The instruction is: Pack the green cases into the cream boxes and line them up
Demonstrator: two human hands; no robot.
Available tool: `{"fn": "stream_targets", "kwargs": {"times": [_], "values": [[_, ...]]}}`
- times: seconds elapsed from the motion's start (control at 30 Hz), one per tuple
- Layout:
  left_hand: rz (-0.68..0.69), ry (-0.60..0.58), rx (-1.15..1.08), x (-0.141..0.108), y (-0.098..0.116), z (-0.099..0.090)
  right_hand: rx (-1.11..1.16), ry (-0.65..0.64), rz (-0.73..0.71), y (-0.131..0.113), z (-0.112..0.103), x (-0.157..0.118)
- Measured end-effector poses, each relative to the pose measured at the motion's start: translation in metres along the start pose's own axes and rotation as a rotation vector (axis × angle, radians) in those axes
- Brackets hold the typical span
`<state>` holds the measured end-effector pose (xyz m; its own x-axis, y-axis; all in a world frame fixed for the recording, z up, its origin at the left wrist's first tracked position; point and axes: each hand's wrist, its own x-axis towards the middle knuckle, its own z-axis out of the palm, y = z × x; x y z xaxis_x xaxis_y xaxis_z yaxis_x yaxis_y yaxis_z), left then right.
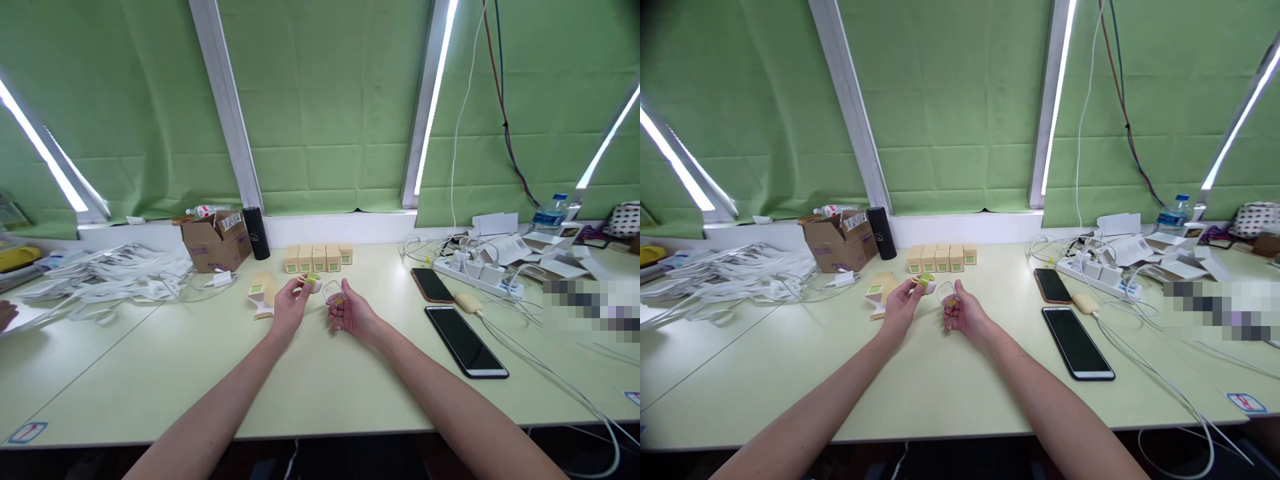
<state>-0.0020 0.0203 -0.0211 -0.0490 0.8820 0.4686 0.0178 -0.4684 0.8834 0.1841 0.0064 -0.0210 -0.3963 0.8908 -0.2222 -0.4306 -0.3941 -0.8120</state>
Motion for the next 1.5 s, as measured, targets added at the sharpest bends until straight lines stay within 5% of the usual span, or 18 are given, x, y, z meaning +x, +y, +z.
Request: {"fn": "stream_targets", "kwargs": {"times": [0.67,1.5], "values": [[0.093,-0.126,0.156,-0.005,0.000,0.001,-0.175,-0.009,-0.086,0.003,0.001,0.001],[0.120,-0.150,0.240,-0.008,0.012,0.002,-0.160,-0.008,-0.080,0.004,0.001,0.002]]}}
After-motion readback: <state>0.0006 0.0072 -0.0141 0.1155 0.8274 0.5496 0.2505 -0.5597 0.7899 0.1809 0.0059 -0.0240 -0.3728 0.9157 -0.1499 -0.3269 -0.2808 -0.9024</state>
